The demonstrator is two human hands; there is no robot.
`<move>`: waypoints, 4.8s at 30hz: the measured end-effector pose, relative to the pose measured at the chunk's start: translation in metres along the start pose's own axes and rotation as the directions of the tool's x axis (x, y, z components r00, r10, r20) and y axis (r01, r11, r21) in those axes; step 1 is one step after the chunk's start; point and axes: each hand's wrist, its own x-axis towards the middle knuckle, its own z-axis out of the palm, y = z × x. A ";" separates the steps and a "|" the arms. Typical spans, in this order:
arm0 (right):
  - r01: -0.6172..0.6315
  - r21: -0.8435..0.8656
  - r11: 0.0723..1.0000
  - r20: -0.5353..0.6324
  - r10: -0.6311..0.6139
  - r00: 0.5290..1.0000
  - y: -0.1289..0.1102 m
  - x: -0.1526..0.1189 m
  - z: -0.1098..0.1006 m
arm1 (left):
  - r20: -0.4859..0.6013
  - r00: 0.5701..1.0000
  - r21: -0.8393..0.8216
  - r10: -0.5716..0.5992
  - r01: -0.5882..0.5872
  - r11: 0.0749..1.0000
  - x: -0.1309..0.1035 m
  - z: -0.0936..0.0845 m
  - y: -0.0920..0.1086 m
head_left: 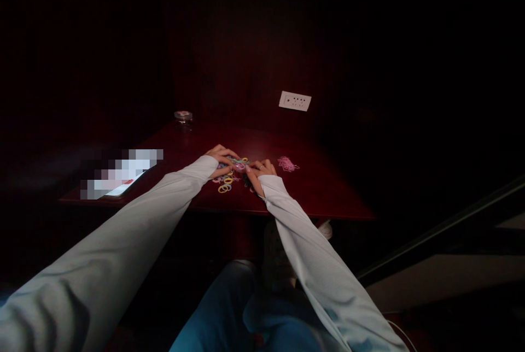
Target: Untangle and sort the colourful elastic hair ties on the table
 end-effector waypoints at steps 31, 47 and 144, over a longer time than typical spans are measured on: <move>0.066 -0.105 0.992 -0.030 -0.069 0.997 0.001 0.000 0.006 | -0.069 0.996 -0.050 -0.053 0.049 0.998 -0.001 0.006 -0.004; 0.073 -0.098 0.993 -0.057 -0.079 0.995 0.004 0.001 0.006 | -0.121 0.990 -0.123 -0.066 0.051 0.991 0.005 0.004 -0.003; -0.281 -0.006 0.960 0.045 0.281 0.959 0.009 0.011 0.004 | -0.060 0.982 -0.195 -0.180 0.165 0.967 0.003 0.003 -0.004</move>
